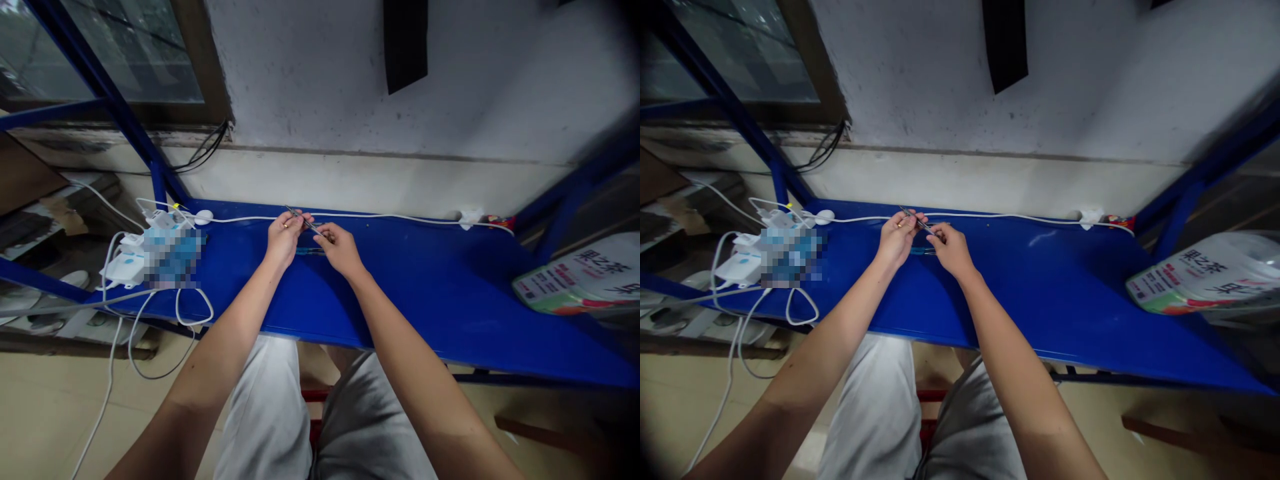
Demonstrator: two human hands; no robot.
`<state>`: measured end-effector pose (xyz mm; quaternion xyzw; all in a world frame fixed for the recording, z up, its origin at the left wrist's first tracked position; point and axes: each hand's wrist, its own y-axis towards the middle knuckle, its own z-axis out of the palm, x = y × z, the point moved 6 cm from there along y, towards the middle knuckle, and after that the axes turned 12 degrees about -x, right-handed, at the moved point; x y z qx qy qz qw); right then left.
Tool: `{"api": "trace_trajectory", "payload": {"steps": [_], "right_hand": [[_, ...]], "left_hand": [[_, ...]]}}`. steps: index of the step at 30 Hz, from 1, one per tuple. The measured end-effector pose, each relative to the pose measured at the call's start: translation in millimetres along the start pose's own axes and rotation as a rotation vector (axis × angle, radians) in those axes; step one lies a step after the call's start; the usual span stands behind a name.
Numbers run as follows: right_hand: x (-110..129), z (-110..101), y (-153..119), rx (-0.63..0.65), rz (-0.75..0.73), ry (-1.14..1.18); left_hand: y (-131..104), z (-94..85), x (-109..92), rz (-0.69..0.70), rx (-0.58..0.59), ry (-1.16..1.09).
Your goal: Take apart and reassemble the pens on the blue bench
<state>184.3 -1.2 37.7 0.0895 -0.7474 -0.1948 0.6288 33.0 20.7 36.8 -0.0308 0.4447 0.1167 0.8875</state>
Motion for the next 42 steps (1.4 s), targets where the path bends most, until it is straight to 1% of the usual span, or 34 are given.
{"api": "trace_trajectory", "payload": {"steps": [2, 5, 7, 10, 12, 14, 17, 19, 20, 23, 27, 29, 31, 33, 37, 39, 42], "right_hand": [[1.2, 0.8, -1.5, 0.025, -0.006, -0.037], [-4.3, 5.4, -3.5, 0.091, 0.096, -0.018], [-5.6, 6.0, -3.5, 0.074, 0.103, 0.005], [-2.0, 3.0, -2.2, -0.002, 0.017, -0.005], [-1.1, 2.4, -2.0, 0.000, 0.021, -0.001], [-3.1, 4.2, -3.0, 0.055, 0.137, 0.077], [-4.3, 10.8, -9.1, 0.191, 0.385, 0.296], [-1.6, 13.8, -12.2, 0.244, 0.465, 0.399], [-0.7, 13.9, -12.1, 0.239, 0.468, 0.418], [-1.8, 9.8, -7.3, 0.129, 0.370, 0.341], [-2.8, 3.7, -1.8, -0.029, 0.164, 0.132], [0.2, 2.5, -1.5, -0.065, 0.072, 0.058], [2.2, 2.3, -1.8, -0.072, 0.046, 0.030], [-0.1, 4.0, -2.6, -0.029, 0.137, 0.092], [-4.4, 13.1, -8.9, 0.187, 0.446, 0.391], [-2.7, 14.8, -11.4, 0.256, 0.533, 0.483], [-2.0, 15.2, -12.2, 0.291, 0.600, 0.524]], "left_hand": [[-1.1, 1.5, 0.5, -0.008, 0.014, 0.010], [-2.2, 3.7, 0.7, -0.019, 0.045, 0.013], [-2.3, 3.8, -0.3, -0.009, 0.050, 0.006], [-2.1, 2.8, -1.6, 0.008, 0.043, 0.007], [-2.3, 2.9, -1.2, 0.004, 0.046, 0.015], [-3.0, 4.1, -0.9, -0.008, 0.061, 0.016], [-4.6, 6.9, -1.3, -0.036, 0.091, 0.009], [-5.6, 8.4, -2.4, -0.050, 0.100, -0.001], [-5.9, 8.9, -2.8, -0.055, 0.104, -0.006], [-5.5, 8.8, -2.9, -0.048, 0.108, -0.016], [-0.4, 1.3, -0.2, -0.005, 0.045, 0.009], [1.7, -1.8, 1.3, 0.001, 0.022, 0.019], [2.2, -2.8, 1.6, -0.003, 0.017, 0.025], [1.4, -2.2, 0.7, -0.011, 0.022, 0.028], [-2.1, 1.4, -2.6, -0.024, 0.065, 0.038], [-3.5, 2.7, -4.1, -0.022, 0.083, 0.047], [-4.4, 3.9, -4.9, -0.017, 0.093, 0.051]]}}
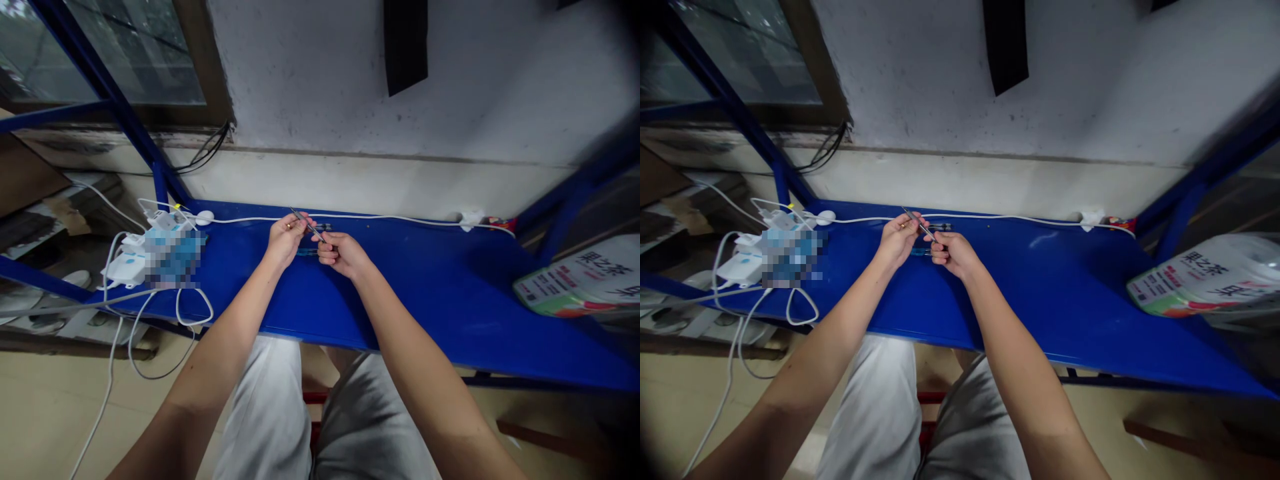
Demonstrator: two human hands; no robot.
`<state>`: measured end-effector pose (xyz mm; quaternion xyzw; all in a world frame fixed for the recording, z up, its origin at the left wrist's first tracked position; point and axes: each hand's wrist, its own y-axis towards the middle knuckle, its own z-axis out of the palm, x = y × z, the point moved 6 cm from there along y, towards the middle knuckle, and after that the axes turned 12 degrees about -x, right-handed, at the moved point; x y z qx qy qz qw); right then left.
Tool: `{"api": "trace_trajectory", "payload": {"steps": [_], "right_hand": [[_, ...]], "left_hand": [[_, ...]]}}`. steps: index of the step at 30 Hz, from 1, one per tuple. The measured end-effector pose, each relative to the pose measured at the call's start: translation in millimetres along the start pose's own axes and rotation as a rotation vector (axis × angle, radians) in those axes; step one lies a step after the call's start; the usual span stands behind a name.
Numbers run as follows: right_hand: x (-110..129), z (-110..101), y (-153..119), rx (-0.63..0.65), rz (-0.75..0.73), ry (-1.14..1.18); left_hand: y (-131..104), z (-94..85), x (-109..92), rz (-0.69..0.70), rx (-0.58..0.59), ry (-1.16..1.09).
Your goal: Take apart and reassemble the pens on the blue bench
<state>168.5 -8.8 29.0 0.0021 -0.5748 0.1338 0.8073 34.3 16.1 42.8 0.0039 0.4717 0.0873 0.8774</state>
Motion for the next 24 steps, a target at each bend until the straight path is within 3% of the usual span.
{"api": "trace_trajectory", "payload": {"steps": [3, 6, 10, 13, 20, 24], "right_hand": [[3.8, -5.2, 3.9, -0.049, -0.027, 0.060], [13.1, -18.1, 8.1, -0.149, -0.156, 0.112], [25.6, -29.7, 5.0, -0.208, -0.353, -0.024], [30.5, -29.0, -0.9, -0.200, -0.418, -0.050], [21.6, -18.3, -2.7, -0.131, -0.154, 0.402], [16.9, -19.2, -0.3, -0.124, -0.093, 0.571]], "left_hand": [[1.4, -0.9, 1.0, 0.010, -0.017, -0.007], [4.3, -4.1, 3.4, 0.019, -0.045, 0.019], [5.9, -5.7, 8.0, -0.019, -0.022, 0.090], [5.1, -5.3, 9.1, -0.045, -0.015, 0.080], [1.9, -2.3, 7.5, -0.153, -0.011, 0.030], [0.5, -2.2, 4.8, -0.247, 0.034, -0.002]]}}
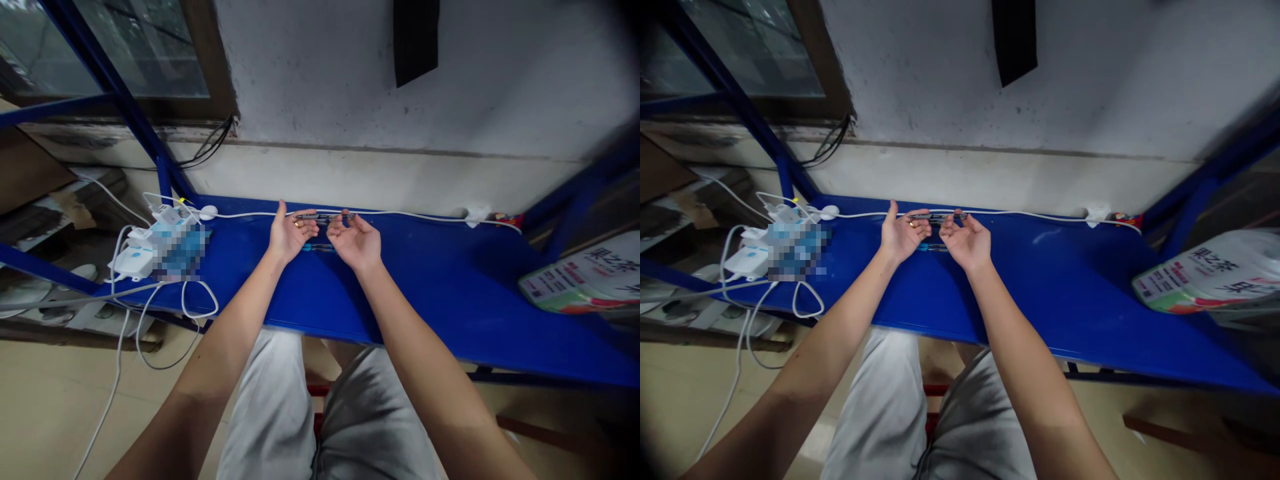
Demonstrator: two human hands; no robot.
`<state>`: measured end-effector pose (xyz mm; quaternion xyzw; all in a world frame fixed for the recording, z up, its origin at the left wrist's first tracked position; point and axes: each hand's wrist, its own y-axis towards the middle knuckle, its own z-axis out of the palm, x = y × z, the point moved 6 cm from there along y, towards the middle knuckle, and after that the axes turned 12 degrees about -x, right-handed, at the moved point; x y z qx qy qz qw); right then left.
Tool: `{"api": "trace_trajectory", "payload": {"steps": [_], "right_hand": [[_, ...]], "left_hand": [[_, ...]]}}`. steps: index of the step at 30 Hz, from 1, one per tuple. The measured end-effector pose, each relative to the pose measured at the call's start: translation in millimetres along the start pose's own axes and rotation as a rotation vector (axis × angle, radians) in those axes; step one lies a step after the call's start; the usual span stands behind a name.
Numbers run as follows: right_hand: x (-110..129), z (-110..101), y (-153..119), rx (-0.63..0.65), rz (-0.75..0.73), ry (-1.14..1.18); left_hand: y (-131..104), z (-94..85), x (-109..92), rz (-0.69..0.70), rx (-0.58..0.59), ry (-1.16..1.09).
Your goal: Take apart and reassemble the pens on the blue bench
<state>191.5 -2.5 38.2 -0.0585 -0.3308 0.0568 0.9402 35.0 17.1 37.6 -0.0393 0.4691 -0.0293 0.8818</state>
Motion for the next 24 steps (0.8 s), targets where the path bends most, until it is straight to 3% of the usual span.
{"api": "trace_trajectory", "payload": {"steps": [11, 16, 24], "right_hand": [[4.9, -6.5, 2.4, -0.012, -0.151, -0.189], [4.3, -4.5, 2.7, 0.027, -0.146, -0.135], [1.2, -2.0, 0.2, -0.020, -0.041, 0.023]], "left_hand": [[-0.7, 0.9, 3.1, -0.012, 0.073, 0.033], [1.0, 0.1, 4.9, -0.017, 0.066, 0.019], [-1.1, 1.3, 4.5, -0.039, 0.067, -0.020]]}}
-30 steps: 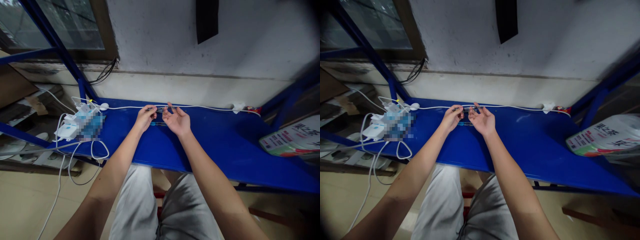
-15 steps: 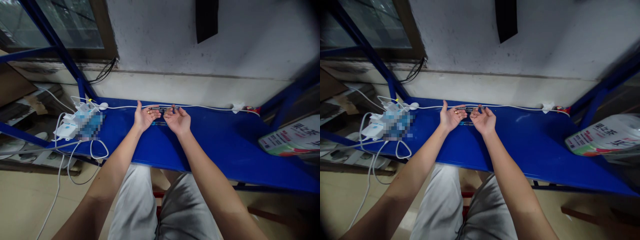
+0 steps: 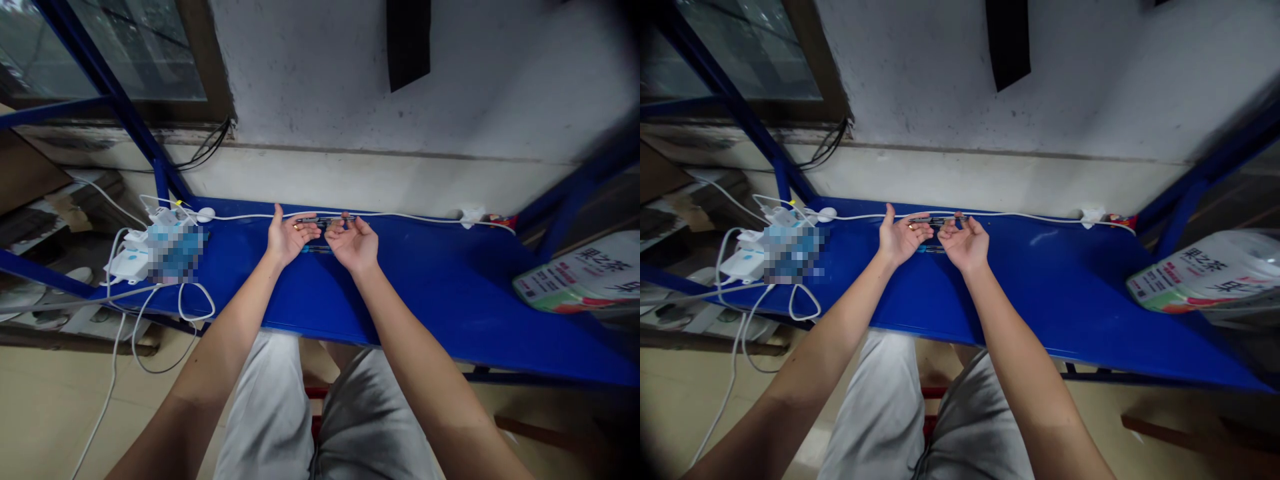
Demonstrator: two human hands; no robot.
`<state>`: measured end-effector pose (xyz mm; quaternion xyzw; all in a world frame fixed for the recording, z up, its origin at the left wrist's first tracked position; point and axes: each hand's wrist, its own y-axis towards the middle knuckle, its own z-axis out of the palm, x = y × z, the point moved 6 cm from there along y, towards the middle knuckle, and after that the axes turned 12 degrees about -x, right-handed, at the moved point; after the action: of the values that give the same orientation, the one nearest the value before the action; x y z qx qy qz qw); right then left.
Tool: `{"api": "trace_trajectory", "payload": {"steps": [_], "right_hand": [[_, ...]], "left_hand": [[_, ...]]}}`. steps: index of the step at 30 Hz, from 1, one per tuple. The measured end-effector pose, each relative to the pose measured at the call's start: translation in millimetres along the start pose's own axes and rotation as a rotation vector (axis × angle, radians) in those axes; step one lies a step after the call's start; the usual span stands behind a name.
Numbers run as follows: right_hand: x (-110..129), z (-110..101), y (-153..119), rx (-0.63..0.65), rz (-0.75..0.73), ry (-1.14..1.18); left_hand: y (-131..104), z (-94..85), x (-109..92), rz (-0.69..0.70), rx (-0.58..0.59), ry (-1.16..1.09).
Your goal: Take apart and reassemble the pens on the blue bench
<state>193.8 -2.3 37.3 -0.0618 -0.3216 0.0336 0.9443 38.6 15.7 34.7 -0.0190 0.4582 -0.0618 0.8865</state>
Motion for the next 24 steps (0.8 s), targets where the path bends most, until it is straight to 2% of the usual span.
{"api": "trace_trajectory", "payload": {"steps": [14, 24], "right_hand": [[-2.3, 0.3, -1.0, -0.016, 0.060, 0.061], [0.0, -2.7, 2.8, 0.006, -0.038, -0.084]], "left_hand": [[1.7, -0.6, 2.5, -0.045, -0.002, -0.037], [0.6, -2.6, -1.3, 0.049, -0.031, 0.126]]}}
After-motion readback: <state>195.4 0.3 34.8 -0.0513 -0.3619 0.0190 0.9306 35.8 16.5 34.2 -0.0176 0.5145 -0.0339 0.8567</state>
